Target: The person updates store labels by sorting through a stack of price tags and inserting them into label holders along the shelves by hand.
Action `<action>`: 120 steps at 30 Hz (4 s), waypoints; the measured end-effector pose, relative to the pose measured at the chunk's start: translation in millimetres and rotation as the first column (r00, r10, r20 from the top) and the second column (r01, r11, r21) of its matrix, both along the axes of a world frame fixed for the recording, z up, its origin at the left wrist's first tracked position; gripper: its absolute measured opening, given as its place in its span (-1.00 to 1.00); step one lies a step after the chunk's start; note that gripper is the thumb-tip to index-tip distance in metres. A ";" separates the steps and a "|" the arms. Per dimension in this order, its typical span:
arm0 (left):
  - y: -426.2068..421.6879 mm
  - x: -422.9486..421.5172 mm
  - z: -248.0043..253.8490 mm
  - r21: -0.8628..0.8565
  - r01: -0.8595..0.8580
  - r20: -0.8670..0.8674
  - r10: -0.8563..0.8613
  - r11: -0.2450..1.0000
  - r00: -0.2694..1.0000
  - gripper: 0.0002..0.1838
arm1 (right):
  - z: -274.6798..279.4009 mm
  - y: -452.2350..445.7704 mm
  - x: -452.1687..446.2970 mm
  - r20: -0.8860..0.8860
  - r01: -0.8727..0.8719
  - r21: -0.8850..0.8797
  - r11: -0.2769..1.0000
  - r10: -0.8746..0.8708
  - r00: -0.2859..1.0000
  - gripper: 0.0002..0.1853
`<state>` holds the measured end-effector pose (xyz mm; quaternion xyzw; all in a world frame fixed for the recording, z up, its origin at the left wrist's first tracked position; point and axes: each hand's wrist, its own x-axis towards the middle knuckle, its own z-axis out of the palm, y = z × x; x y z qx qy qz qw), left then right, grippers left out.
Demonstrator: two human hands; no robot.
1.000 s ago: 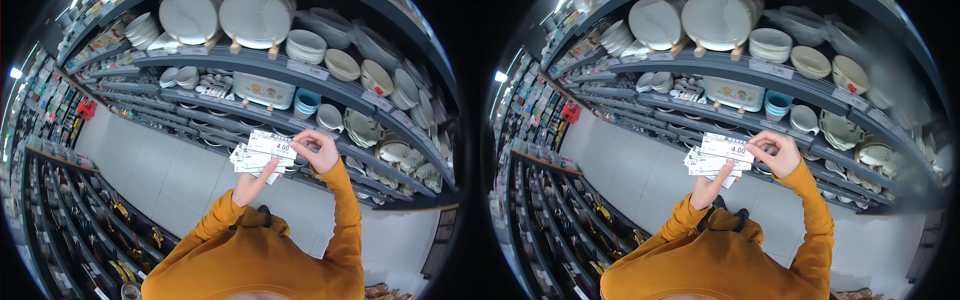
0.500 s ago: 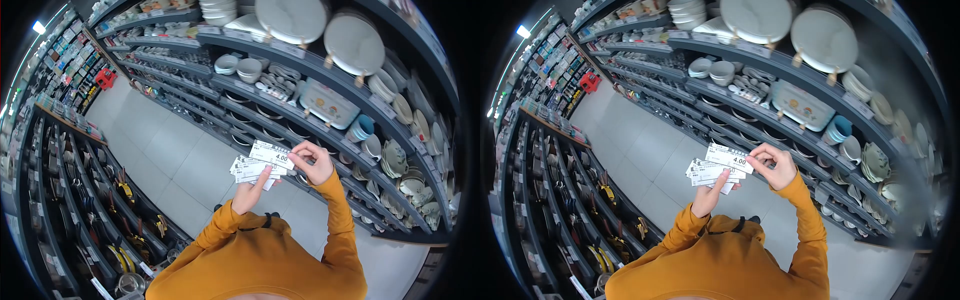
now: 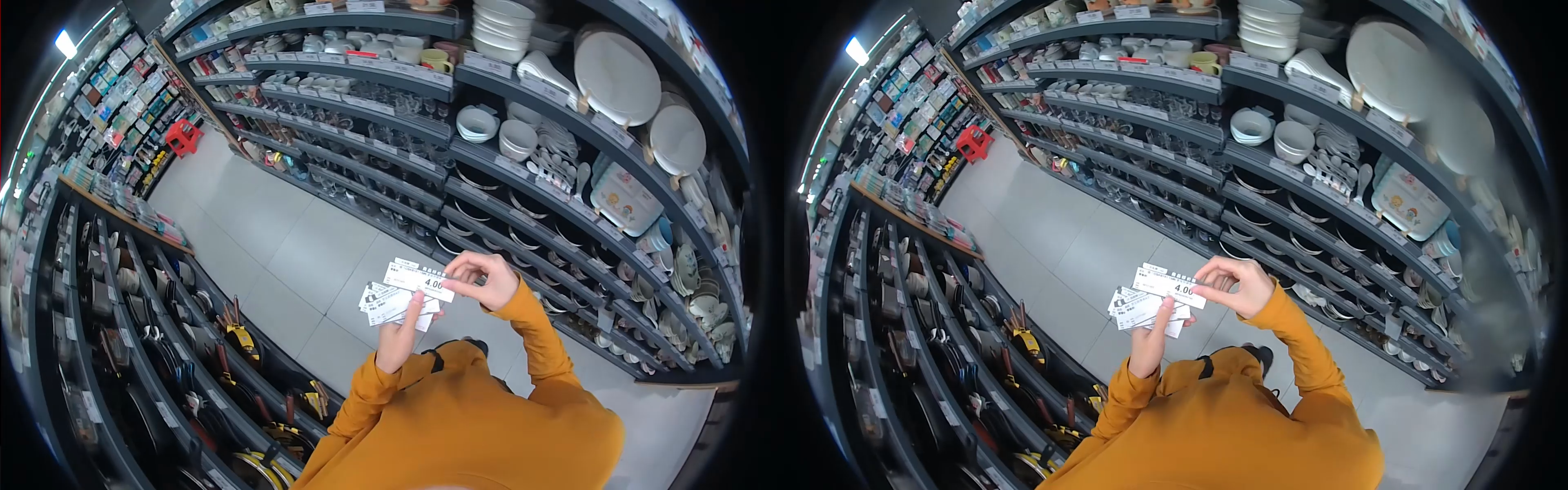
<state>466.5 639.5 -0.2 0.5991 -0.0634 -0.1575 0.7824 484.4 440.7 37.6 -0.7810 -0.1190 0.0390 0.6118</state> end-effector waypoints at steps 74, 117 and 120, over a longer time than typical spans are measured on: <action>78.0 432.1 -10.2 -0.189 0.499 -0.227 -0.533 0.845 0.815 -0.59 | -115.7 -41.8 431.5 0.320 0.628 -0.615 0.477 -0.577 0.752 -0.69; -0.1 416.8 22.0 -0.180 0.584 -0.129 -0.607 0.792 0.784 -0.53 | -31.0 27.3 309.9 0.072 0.577 0.255 0.776 -0.611 0.789 -0.74; -0.5 413.7 24.9 -0.148 0.572 -0.140 -0.589 0.807 0.796 -0.55 | -30.5 25.2 306.1 0.071 0.592 0.242 0.769 -0.622 0.779 -0.74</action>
